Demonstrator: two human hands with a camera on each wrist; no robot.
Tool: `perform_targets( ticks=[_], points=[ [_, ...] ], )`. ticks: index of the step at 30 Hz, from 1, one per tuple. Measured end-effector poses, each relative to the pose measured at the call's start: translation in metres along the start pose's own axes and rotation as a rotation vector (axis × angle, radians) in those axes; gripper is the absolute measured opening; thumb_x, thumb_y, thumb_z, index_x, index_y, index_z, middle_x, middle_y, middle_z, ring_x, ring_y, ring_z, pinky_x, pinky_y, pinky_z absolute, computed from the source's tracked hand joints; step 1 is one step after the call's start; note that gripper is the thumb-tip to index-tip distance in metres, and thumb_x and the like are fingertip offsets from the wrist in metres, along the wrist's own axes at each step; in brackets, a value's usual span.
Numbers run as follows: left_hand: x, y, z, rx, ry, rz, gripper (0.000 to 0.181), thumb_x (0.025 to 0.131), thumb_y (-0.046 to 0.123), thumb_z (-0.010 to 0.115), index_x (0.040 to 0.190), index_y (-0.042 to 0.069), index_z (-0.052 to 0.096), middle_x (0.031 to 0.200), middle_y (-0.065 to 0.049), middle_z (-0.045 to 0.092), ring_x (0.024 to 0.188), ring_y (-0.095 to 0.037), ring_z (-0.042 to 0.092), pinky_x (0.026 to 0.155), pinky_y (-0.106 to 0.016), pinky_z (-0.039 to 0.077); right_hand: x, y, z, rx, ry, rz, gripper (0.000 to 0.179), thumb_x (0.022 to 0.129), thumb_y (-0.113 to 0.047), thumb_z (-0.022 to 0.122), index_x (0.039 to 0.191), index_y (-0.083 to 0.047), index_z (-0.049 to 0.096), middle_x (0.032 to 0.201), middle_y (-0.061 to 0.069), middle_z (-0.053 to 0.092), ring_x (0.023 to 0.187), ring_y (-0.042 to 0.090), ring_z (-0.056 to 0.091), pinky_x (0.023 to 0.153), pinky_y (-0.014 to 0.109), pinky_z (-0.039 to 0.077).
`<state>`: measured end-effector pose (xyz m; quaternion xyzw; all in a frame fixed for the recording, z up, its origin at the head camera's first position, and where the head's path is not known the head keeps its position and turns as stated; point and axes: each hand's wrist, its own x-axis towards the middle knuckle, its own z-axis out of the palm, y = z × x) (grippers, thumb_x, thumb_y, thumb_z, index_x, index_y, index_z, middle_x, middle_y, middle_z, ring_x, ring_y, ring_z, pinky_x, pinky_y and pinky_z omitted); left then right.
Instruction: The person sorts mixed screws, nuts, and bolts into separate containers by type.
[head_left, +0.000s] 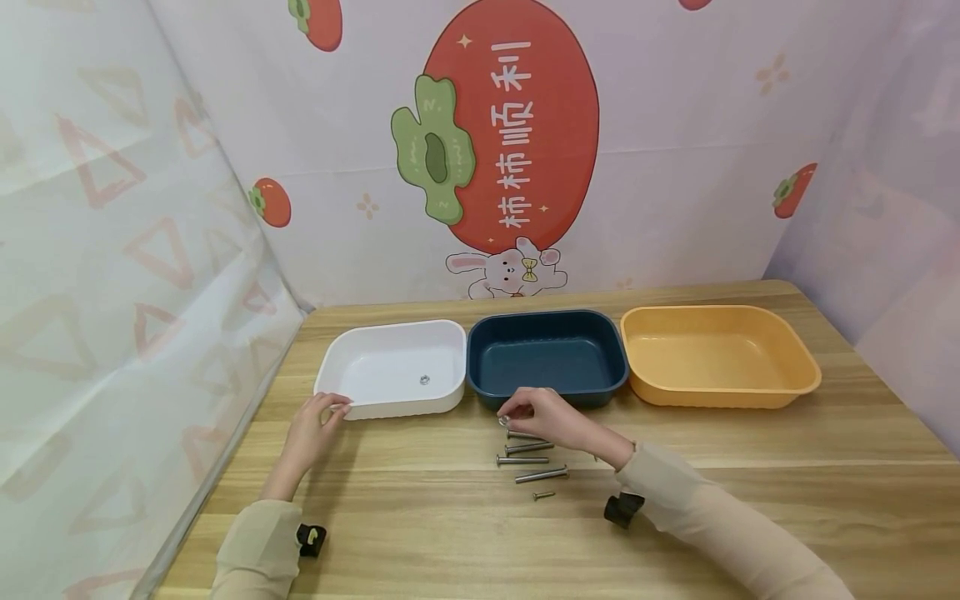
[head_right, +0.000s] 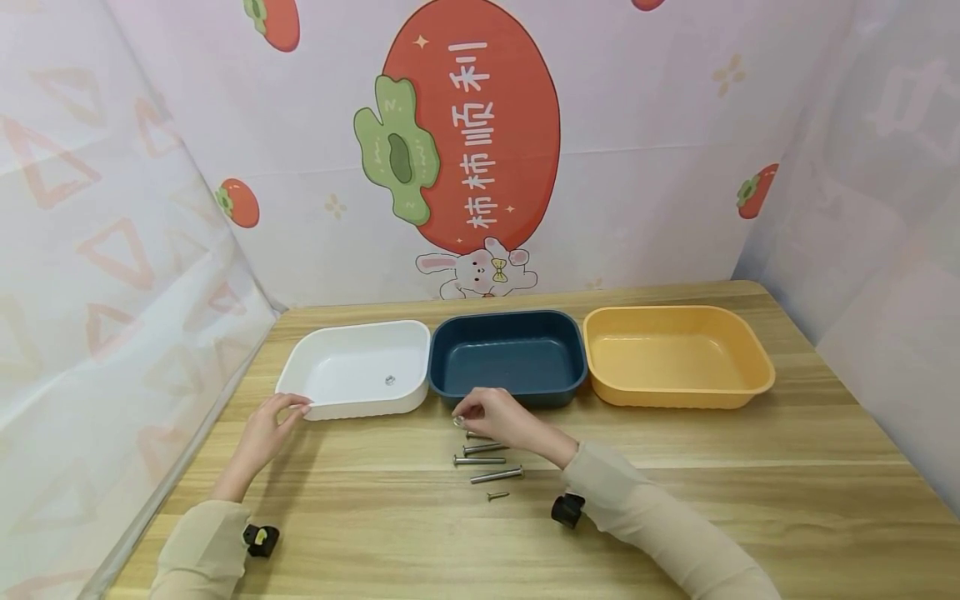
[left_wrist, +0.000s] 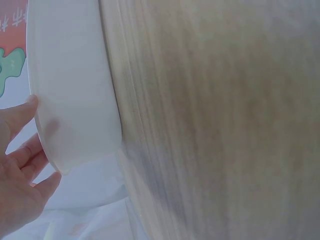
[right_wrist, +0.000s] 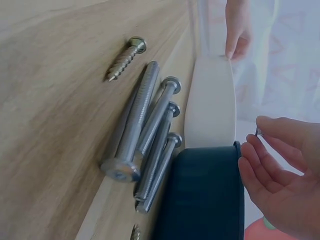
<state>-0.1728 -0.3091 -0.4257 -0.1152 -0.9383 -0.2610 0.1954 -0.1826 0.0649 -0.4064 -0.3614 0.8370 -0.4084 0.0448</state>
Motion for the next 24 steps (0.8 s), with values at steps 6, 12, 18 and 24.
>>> perform_targets(
  ticks=[6, 12, 18, 24],
  points=[
    [0.000, 0.001, 0.000, -0.004, -0.006, -0.010, 0.007, 0.080, 0.002, 0.062, 0.087, 0.000, 0.063, 0.084, -0.014, 0.059, 0.085, -0.034, 0.053, 0.075, -0.049, 0.041, 0.007, -0.004, 0.003, 0.027, 0.028, -0.005, 0.015, 0.080, -0.006, 0.063, 0.094, -0.004, 0.067, 0.083, -0.001, 0.060, 0.076, 0.009, 0.055, 0.068, 0.020, 0.047],
    [0.000, 0.001, 0.000, -0.002, 0.004, 0.003, 0.007, 0.080, 0.002, 0.062, 0.086, -0.001, 0.062, 0.083, -0.015, 0.059, 0.083, -0.034, 0.053, 0.074, -0.049, 0.041, 0.014, -0.006, 0.006, 0.038, 0.055, -0.005, 0.016, 0.080, -0.006, 0.063, 0.095, -0.001, 0.066, 0.085, 0.001, 0.061, 0.077, 0.011, 0.056, 0.070, 0.024, 0.048],
    [0.000, 0.001, 0.000, 0.001, 0.009, 0.007, 0.007, 0.079, 0.001, 0.062, 0.086, -0.001, 0.062, 0.082, -0.015, 0.059, 0.082, -0.033, 0.053, 0.073, -0.049, 0.041, 0.021, -0.009, 0.009, 0.049, 0.063, 0.016, 0.016, 0.080, -0.005, 0.063, 0.095, 0.000, 0.066, 0.086, 0.004, 0.062, 0.078, 0.012, 0.057, 0.068, 0.020, 0.047],
    [-0.001, 0.001, 0.000, -0.006, 0.000, -0.004, 0.007, 0.080, 0.002, 0.062, 0.087, 0.000, 0.063, 0.084, -0.015, 0.059, 0.084, -0.034, 0.053, 0.075, -0.049, 0.040, 0.028, -0.012, 0.012, 0.062, 0.076, 0.043, 0.016, 0.080, -0.005, 0.063, 0.095, -0.001, 0.066, 0.086, 0.003, 0.061, 0.077, 0.011, 0.055, 0.067, 0.019, 0.046]
  ],
)
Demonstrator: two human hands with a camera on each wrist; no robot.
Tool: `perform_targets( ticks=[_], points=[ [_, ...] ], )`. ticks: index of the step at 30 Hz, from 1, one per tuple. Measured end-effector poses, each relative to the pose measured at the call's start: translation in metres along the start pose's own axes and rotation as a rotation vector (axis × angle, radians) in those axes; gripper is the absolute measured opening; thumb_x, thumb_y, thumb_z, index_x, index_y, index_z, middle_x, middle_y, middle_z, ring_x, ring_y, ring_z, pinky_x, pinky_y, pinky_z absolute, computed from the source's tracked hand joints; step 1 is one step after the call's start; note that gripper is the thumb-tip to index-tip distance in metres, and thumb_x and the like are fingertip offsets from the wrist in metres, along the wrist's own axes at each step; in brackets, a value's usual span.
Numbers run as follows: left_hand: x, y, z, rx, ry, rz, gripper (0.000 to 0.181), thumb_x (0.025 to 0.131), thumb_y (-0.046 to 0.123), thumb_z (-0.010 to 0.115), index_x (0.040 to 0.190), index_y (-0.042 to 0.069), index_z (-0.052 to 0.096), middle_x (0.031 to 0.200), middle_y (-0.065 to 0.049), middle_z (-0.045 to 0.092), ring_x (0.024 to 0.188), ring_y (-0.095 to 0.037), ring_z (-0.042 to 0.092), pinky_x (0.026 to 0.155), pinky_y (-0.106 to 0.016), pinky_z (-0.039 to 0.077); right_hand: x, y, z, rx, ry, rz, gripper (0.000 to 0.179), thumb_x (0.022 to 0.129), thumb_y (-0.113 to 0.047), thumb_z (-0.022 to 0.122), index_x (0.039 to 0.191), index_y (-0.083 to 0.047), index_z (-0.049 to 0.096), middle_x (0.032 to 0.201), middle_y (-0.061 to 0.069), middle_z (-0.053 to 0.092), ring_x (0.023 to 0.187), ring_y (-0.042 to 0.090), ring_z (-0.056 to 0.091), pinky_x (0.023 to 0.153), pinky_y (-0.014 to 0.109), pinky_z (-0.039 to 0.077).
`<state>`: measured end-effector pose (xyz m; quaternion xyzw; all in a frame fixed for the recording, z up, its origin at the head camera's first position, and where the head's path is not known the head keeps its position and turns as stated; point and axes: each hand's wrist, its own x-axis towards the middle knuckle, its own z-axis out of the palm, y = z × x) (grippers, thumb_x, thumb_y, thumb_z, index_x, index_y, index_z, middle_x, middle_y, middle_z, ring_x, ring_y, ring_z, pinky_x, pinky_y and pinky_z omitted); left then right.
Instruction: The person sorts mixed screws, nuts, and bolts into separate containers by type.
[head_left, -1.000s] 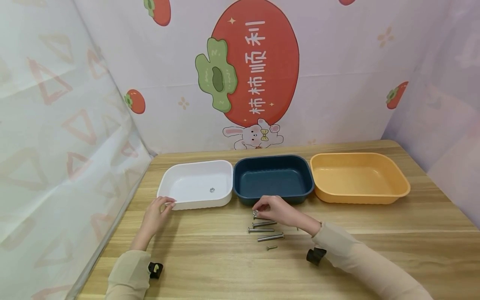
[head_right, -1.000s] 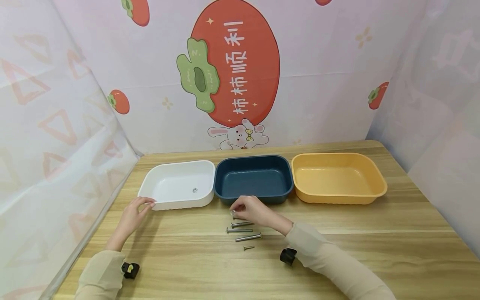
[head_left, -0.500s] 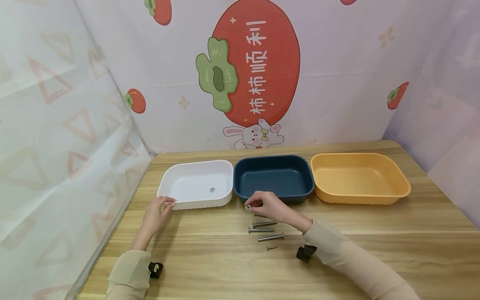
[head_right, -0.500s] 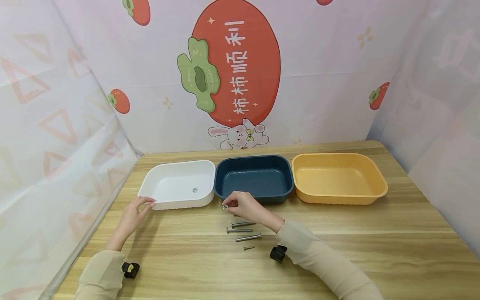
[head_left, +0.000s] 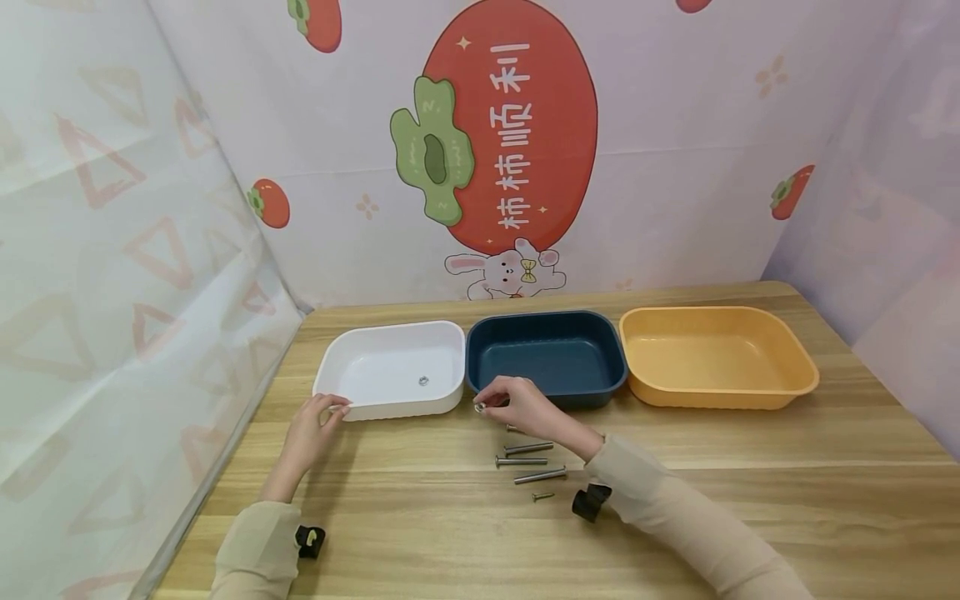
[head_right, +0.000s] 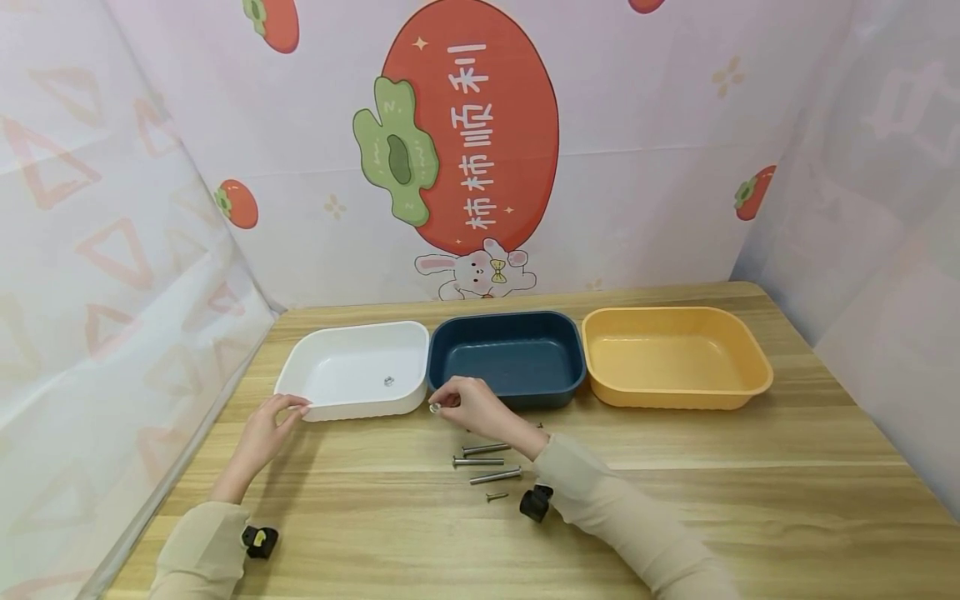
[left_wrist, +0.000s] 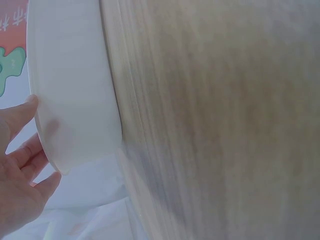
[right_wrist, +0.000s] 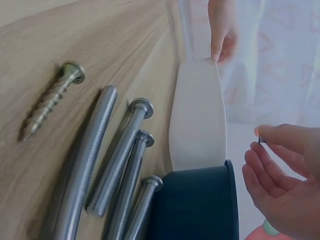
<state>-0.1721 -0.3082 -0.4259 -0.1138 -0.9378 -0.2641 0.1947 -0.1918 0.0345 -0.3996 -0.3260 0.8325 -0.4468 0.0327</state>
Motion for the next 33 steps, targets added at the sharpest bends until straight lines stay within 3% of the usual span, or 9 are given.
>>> perform_targets(
  ticks=[8, 23, 33],
  points=[
    [0.001, -0.001, 0.000, 0.010, 0.006, 0.011, 0.007, 0.080, 0.001, 0.062, 0.086, -0.001, 0.062, 0.082, -0.015, 0.059, 0.082, -0.034, 0.053, 0.074, -0.049, 0.040, 0.011, -0.001, 0.007, 0.030, 0.024, 0.016, 0.017, 0.080, -0.005, 0.063, 0.096, 0.000, 0.066, 0.086, 0.004, 0.061, 0.078, 0.013, 0.056, 0.067, 0.020, 0.046],
    [0.001, -0.002, 0.000, 0.001, -0.023, -0.030, 0.008, 0.080, 0.003, 0.062, 0.087, 0.001, 0.063, 0.085, -0.014, 0.059, 0.086, -0.034, 0.053, 0.076, -0.049, 0.040, 0.028, -0.001, 0.017, 0.097, 0.078, 0.092, 0.017, 0.080, -0.004, 0.063, 0.096, 0.000, 0.066, 0.088, 0.007, 0.062, 0.077, 0.014, 0.056, 0.066, 0.020, 0.045],
    [0.001, -0.001, -0.001, -0.011, -0.043, -0.044, 0.010, 0.082, 0.006, 0.061, 0.089, 0.000, 0.063, 0.087, -0.015, 0.059, 0.088, -0.034, 0.052, 0.077, -0.050, 0.040, 0.041, 0.003, 0.025, 0.124, 0.103, 0.097, 0.017, 0.080, -0.004, 0.062, 0.097, 0.001, 0.066, 0.090, 0.009, 0.063, 0.078, 0.016, 0.058, 0.066, 0.020, 0.046]
  ],
)
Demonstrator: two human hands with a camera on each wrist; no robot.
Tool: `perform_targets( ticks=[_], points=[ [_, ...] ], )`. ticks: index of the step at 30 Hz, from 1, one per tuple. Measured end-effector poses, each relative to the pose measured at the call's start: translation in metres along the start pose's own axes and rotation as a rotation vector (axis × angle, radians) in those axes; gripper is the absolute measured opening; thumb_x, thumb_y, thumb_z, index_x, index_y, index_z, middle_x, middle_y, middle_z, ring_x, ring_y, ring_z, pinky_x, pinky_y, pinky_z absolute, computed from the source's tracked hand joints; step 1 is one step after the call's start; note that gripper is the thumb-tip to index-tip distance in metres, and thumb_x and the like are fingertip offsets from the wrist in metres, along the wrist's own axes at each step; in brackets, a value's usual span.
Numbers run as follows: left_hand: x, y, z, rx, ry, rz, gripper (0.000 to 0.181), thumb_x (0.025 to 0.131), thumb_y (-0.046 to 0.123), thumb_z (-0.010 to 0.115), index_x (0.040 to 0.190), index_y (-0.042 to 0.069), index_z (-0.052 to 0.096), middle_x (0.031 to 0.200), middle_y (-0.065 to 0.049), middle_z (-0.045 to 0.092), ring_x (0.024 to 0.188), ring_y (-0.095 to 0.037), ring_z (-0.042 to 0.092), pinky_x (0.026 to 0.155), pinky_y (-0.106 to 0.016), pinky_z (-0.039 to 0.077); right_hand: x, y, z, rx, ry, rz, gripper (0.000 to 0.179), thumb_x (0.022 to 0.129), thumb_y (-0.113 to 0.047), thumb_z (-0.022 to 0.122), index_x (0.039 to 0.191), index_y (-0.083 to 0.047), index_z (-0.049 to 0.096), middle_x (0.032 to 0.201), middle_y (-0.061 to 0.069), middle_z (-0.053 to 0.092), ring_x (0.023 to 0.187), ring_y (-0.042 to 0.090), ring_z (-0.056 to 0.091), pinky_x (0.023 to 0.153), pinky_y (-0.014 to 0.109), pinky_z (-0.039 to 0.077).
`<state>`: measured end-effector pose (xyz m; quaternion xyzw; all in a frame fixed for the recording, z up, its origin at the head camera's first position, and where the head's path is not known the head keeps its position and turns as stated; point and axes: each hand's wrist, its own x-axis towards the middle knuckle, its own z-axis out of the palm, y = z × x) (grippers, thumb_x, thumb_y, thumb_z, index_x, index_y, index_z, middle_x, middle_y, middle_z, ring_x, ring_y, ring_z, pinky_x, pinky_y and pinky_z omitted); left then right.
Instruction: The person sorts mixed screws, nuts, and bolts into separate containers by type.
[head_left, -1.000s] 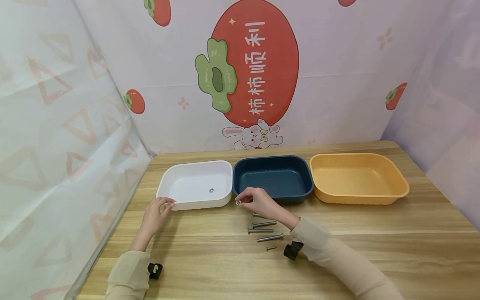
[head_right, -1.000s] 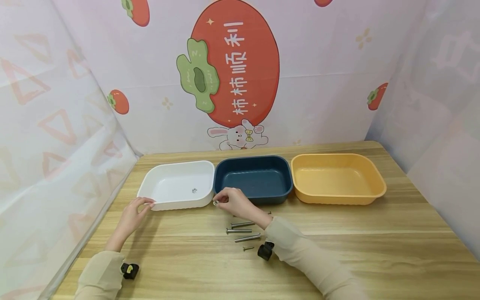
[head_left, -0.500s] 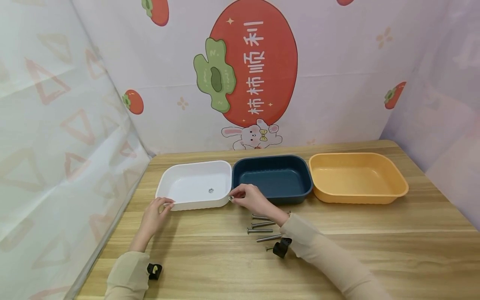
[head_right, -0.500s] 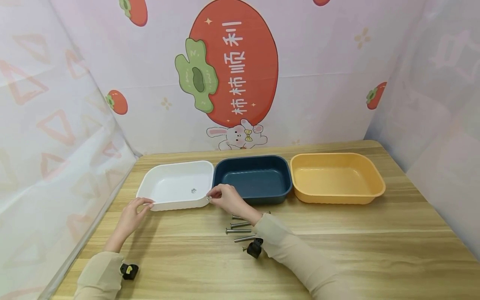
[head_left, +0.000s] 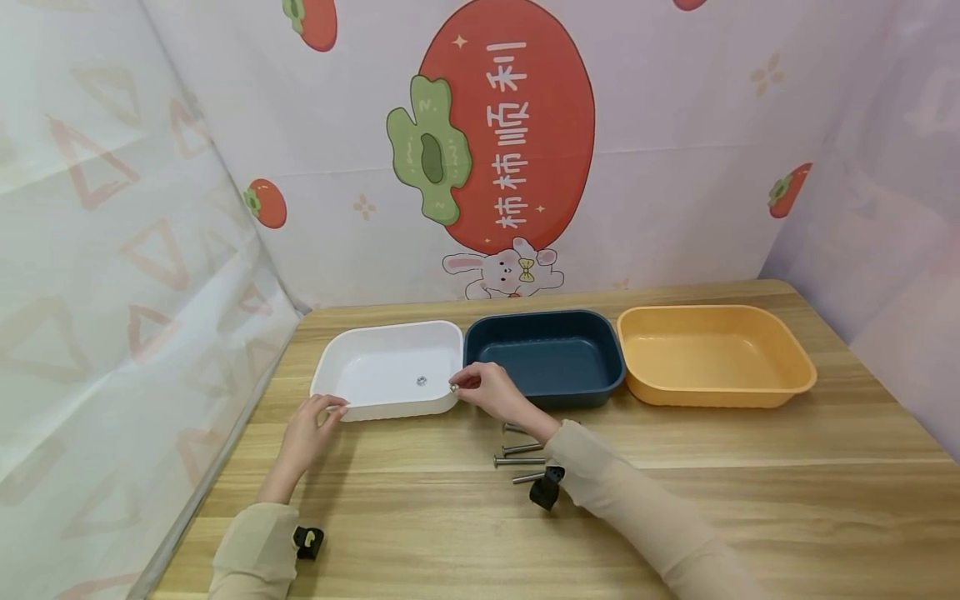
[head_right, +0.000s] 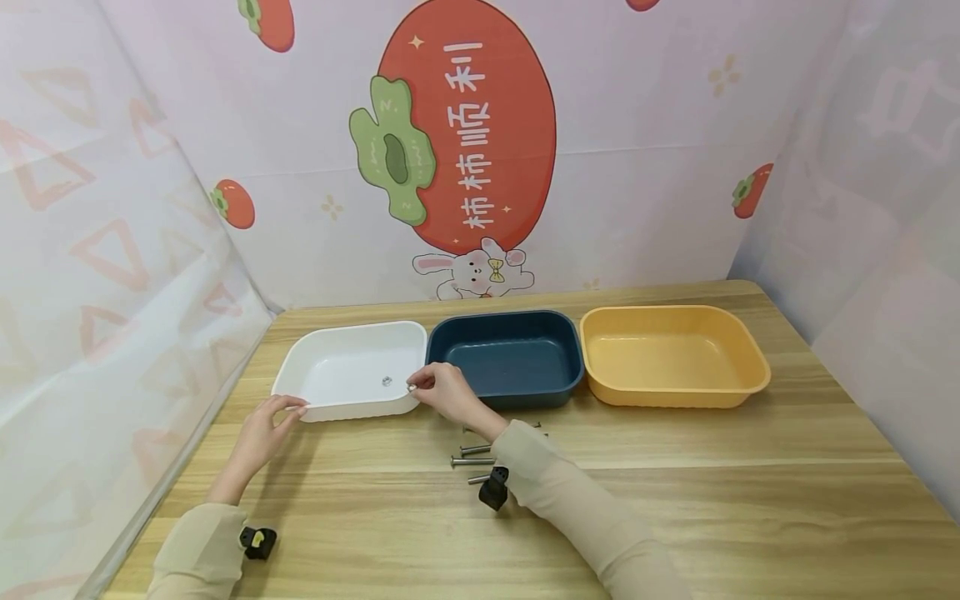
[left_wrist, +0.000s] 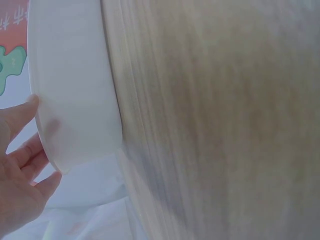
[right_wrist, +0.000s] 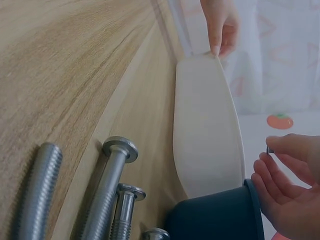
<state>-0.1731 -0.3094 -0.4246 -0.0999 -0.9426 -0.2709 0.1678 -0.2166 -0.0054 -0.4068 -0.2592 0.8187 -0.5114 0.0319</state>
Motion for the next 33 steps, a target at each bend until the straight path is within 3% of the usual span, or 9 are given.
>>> perform_targets(
  ticks=[23, 33],
  points=[
    [-0.001, -0.002, 0.001, 0.006, 0.016, 0.022, 0.009, 0.081, 0.004, 0.062, 0.088, 0.000, 0.063, 0.086, -0.015, 0.059, 0.086, -0.034, 0.052, 0.076, -0.049, 0.041, 0.021, -0.002, 0.012, -0.015, 0.042, 0.062, 0.017, 0.081, -0.006, 0.062, 0.096, 0.000, 0.067, 0.088, 0.008, 0.064, 0.072, 0.012, 0.054, 0.058, 0.018, 0.043],
    [0.001, -0.001, -0.001, -0.009, -0.004, 0.010, 0.010, 0.082, 0.005, 0.060, 0.090, -0.001, 0.063, 0.087, -0.015, 0.059, 0.087, -0.035, 0.053, 0.078, -0.049, 0.041, 0.019, -0.005, 0.010, -0.008, 0.026, 0.043, 0.022, 0.082, -0.006, 0.061, 0.102, 0.001, 0.064, 0.098, 0.013, 0.062, 0.079, 0.019, 0.058, 0.060, 0.020, 0.045]
  ],
)
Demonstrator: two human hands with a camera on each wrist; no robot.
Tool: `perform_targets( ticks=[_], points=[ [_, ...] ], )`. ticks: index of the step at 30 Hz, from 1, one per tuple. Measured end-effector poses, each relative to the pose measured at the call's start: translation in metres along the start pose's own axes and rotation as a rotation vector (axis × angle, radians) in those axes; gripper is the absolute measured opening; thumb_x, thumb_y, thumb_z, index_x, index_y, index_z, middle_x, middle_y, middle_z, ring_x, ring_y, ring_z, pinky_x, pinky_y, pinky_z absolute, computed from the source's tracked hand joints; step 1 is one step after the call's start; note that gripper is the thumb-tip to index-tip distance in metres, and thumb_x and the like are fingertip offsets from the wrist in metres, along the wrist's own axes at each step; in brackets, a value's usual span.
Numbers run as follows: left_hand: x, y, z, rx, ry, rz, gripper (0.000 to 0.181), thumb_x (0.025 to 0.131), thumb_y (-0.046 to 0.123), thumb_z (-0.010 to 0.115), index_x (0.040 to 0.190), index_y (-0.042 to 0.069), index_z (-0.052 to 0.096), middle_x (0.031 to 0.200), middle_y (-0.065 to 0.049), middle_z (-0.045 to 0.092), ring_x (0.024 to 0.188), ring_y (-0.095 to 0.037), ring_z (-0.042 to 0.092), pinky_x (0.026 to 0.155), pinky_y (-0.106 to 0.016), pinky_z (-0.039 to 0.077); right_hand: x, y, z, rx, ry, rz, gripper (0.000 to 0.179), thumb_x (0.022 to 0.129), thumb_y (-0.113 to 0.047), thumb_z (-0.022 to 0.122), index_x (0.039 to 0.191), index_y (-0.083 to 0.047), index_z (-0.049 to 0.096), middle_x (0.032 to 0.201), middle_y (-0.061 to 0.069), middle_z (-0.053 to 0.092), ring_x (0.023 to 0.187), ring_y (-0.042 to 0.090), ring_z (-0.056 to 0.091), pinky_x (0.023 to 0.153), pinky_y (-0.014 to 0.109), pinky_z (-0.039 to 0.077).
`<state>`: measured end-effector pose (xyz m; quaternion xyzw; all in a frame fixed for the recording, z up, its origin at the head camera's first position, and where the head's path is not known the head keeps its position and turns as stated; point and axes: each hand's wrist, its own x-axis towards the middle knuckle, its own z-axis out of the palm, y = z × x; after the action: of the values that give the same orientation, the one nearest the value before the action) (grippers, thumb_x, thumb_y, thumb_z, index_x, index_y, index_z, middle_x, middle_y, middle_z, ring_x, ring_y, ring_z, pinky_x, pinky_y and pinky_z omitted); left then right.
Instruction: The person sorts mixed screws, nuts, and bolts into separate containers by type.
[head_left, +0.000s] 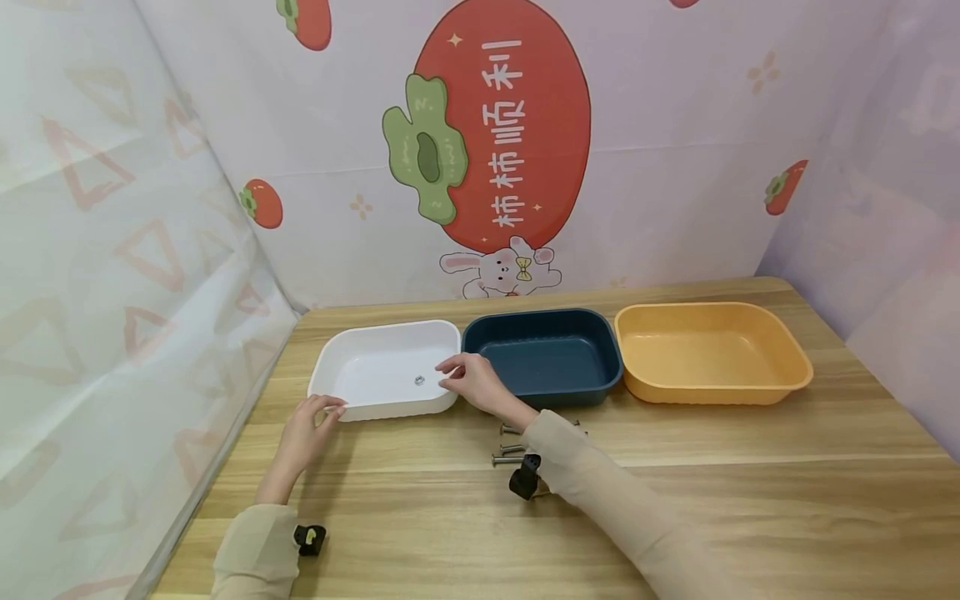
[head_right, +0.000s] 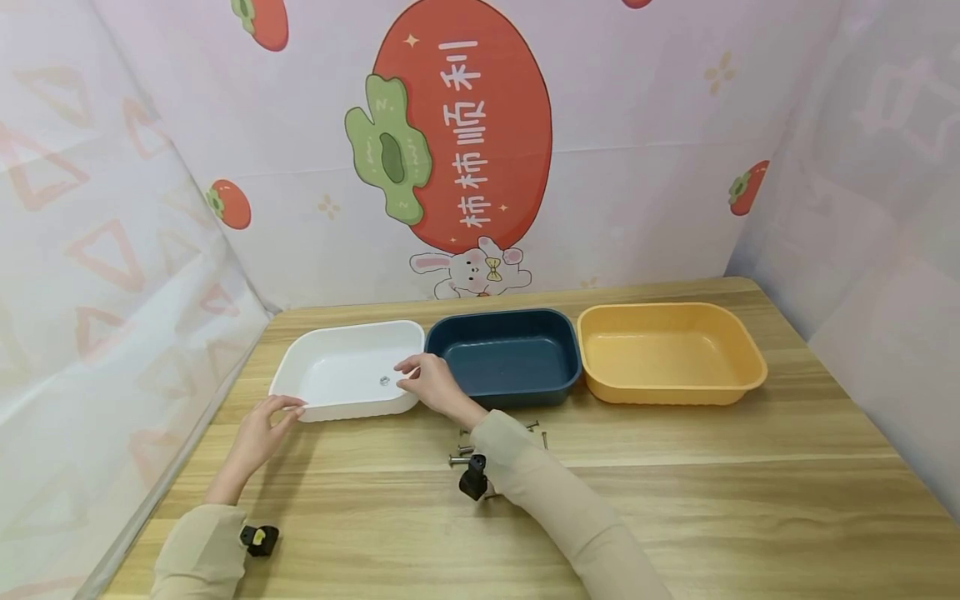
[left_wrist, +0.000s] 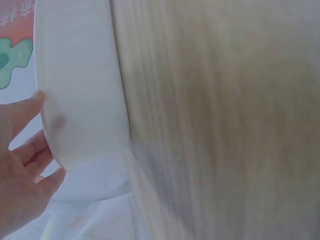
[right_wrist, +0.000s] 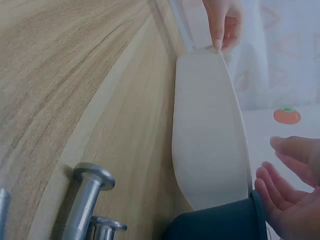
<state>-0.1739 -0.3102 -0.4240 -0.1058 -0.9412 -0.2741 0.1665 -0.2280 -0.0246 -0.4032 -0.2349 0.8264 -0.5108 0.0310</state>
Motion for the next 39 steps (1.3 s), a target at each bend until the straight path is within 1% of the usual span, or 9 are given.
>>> perform_targets(
  ticks=[10, 13, 14, 16, 20, 22, 28, 32, 39],
  points=[
    [0.002, 0.008, -0.004, -0.002, -0.063, -0.045, 0.017, 0.085, 0.009, 0.058, 0.096, -0.002, 0.063, 0.093, -0.019, 0.060, 0.090, -0.036, 0.054, 0.078, -0.050, 0.040, -0.021, 0.000, -0.022, 0.019, -0.054, -0.031, 0.022, 0.081, -0.006, 0.062, 0.101, 0.002, 0.063, 0.090, 0.010, 0.062, 0.077, 0.016, 0.056, 0.066, 0.021, 0.045],
    [0.003, 0.013, -0.001, -0.006, -0.054, -0.046, 0.018, 0.084, 0.010, 0.059, 0.098, -0.001, 0.063, 0.094, -0.019, 0.060, 0.083, -0.033, 0.054, 0.074, -0.047, 0.041, -0.029, 0.000, -0.030, 0.012, -0.081, -0.024, 0.022, 0.081, -0.007, 0.062, 0.102, 0.000, 0.063, 0.091, 0.010, 0.061, 0.078, 0.016, 0.055, 0.066, 0.023, 0.045],
    [0.004, 0.014, 0.001, -0.010, -0.050, -0.044, 0.018, 0.084, 0.010, 0.059, 0.098, -0.001, 0.063, 0.095, -0.019, 0.060, 0.080, -0.031, 0.053, 0.077, -0.047, 0.041, -0.031, 0.001, -0.033, 0.006, -0.088, -0.019, 0.022, 0.081, -0.008, 0.062, 0.102, -0.001, 0.064, 0.091, 0.009, 0.061, 0.078, 0.016, 0.055, 0.067, 0.022, 0.045],
    [0.005, 0.018, 0.003, -0.029, -0.037, -0.040, 0.018, 0.084, 0.011, 0.059, 0.099, 0.000, 0.063, 0.095, -0.019, 0.060, 0.079, -0.029, 0.053, 0.076, -0.047, 0.041, -0.037, 0.002, -0.038, -0.007, -0.101, -0.017, 0.023, 0.081, -0.010, 0.063, 0.103, -0.002, 0.064, 0.091, 0.008, 0.061, 0.079, 0.016, 0.056, 0.067, 0.023, 0.045],
    [0.007, 0.028, 0.009, -0.080, -0.019, -0.025, 0.019, 0.085, 0.012, 0.059, 0.100, 0.001, 0.062, 0.099, -0.018, 0.059, 0.092, -0.033, 0.054, 0.085, -0.049, 0.038, -0.047, 0.005, -0.049, -0.042, -0.114, -0.044, 0.022, 0.082, -0.012, 0.063, 0.102, -0.004, 0.064, 0.089, 0.005, 0.061, 0.078, 0.015, 0.056, 0.069, 0.023, 0.045],
    [0.008, 0.033, 0.011, -0.093, -0.020, -0.014, 0.020, 0.085, 0.012, 0.059, 0.100, 0.001, 0.062, 0.101, -0.017, 0.058, 0.100, -0.034, 0.052, 0.085, -0.049, 0.039, -0.052, 0.007, -0.054, -0.054, -0.121, -0.057, 0.022, 0.082, -0.011, 0.063, 0.102, -0.004, 0.064, 0.088, 0.003, 0.061, 0.077, 0.015, 0.056, 0.068, 0.022, 0.046],
    [0.014, 0.050, 0.020, -0.120, -0.013, 0.046, 0.019, 0.084, 0.010, 0.060, 0.100, 0.001, 0.062, 0.099, -0.015, 0.058, 0.098, -0.032, 0.053, 0.084, -0.047, 0.040, -0.065, 0.013, -0.066, -0.057, -0.150, -0.083, 0.022, 0.082, -0.008, 0.062, 0.102, 0.000, 0.063, 0.090, 0.010, 0.062, 0.077, 0.016, 0.057, 0.067, 0.021, 0.046],
    [0.018, 0.062, 0.027, -0.135, -0.003, 0.114, 0.018, 0.082, 0.008, 0.061, 0.099, 0.002, 0.063, 0.097, -0.013, 0.059, 0.095, -0.030, 0.054, 0.082, -0.045, 0.043, -0.074, 0.019, -0.072, -0.067, -0.170, -0.100, 0.022, 0.082, -0.007, 0.062, 0.102, 0.002, 0.063, 0.093, 0.013, 0.061, 0.077, 0.014, 0.057, 0.068, 0.022, 0.047],
    [0.025, 0.080, 0.042, -0.168, 0.017, 0.231, 0.018, 0.079, 0.006, 0.064, 0.097, 0.003, 0.063, 0.094, -0.011, 0.059, 0.092, -0.027, 0.056, 0.080, -0.042, 0.044, -0.091, 0.024, -0.080, -0.083, -0.191, -0.080, 0.021, 0.081, -0.006, 0.062, 0.101, 0.001, 0.063, 0.093, 0.012, 0.062, 0.079, 0.014, 0.057, 0.070, 0.023, 0.047]
  ],
)
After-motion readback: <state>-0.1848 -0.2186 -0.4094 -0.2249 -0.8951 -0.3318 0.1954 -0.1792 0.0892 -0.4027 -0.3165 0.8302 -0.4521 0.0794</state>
